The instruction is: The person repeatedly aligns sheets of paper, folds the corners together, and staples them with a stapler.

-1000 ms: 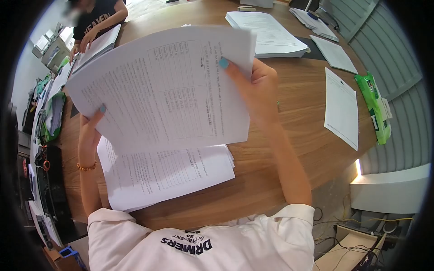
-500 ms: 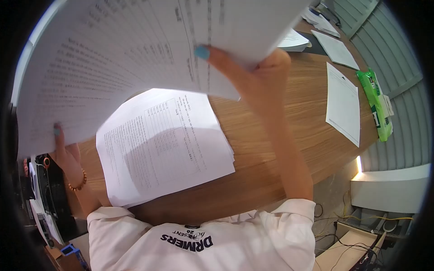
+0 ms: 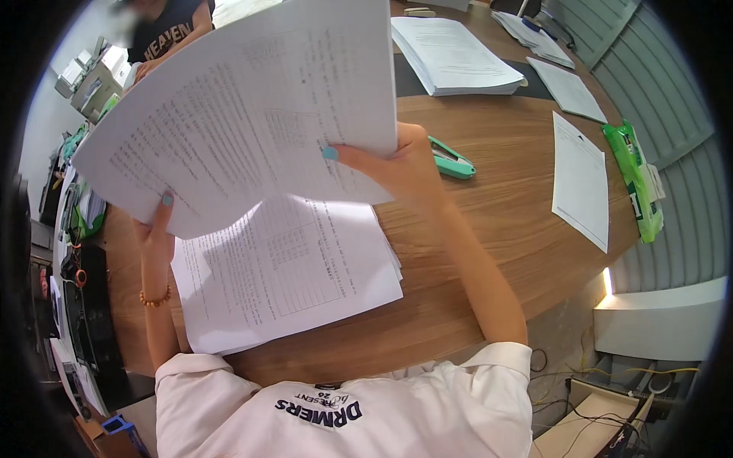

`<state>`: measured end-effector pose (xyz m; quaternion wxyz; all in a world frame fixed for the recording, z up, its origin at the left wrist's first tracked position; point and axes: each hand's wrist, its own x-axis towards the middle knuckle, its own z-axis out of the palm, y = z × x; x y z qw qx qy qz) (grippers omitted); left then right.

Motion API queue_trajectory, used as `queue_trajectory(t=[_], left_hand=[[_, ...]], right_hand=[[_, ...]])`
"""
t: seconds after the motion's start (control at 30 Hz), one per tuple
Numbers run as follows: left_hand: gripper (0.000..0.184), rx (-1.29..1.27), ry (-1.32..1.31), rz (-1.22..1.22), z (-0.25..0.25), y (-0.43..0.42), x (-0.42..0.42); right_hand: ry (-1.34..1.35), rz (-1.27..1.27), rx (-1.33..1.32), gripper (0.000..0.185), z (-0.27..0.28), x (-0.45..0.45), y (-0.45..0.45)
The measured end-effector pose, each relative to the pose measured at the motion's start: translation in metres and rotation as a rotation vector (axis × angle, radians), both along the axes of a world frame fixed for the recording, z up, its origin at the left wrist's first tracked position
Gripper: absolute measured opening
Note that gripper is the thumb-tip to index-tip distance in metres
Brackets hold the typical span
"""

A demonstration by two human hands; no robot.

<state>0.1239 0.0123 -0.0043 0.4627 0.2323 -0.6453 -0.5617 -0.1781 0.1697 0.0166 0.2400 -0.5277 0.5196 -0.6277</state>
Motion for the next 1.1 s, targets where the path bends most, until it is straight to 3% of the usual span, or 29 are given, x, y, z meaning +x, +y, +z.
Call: queue_trajectory(t=[0.07, 0.2, 0.3, 0.4, 0.5, 0.57, 0.67, 0.83, 0.87, 1.1], left_hand=[[0.026, -0.254, -0.071, 0.192, 0.003, 0.008, -0.004], [0.022, -0.372, -0.104, 0.284, -0.008, 0.001, 0.006], [0.027, -0.172, 0.081, 0.275, -0.020, -0.003, 0.029], [0.034, -0.009, 0.375, -0.165, -0.034, -0.015, 0.055], [0.039, -0.027, 0.244, -0.072, -0.024, -0.009, 0.050], [0.039, -0.012, 0.111, 0.060, -0.020, -0.006, 0.046], [0.039, -0.092, 0.129, 0.224, -0.007, 0.005, 0.035], [0.038, -0.195, 0.113, 0.174, -0.023, -0.005, 0.045], [0.038, -0.195, 0.155, 0.097, -0.024, -0.006, 0.047], [0.037, -0.104, 0.197, 0.151, -0.013, 0.007, 0.034]], right_hand=[[0.009, -0.065, 0.010, 0.015, -0.006, -0.006, -0.002], [-0.074, -0.065, -0.026, 0.013, -0.007, 0.000, 0.000], [-0.048, -0.020, -0.032, 0.018, -0.006, -0.004, 0.003], [0.051, 0.021, -0.006, 0.022, -0.004, -0.008, 0.003], [0.026, 0.166, -0.027, 0.024, -0.001, -0.005, -0.002], [0.003, 0.131, -0.012, 0.023, 0.002, -0.004, -0.001], [-0.030, 0.082, -0.017, 0.021, 0.005, -0.004, -0.003], [-0.111, 0.014, 0.041, 0.018, 0.006, 0.003, -0.004], [-0.073, 0.019, 0.023, 0.018, 0.006, 0.002, -0.003], [-0.115, 0.060, 0.003, 0.017, 0.002, 0.002, -0.004]])
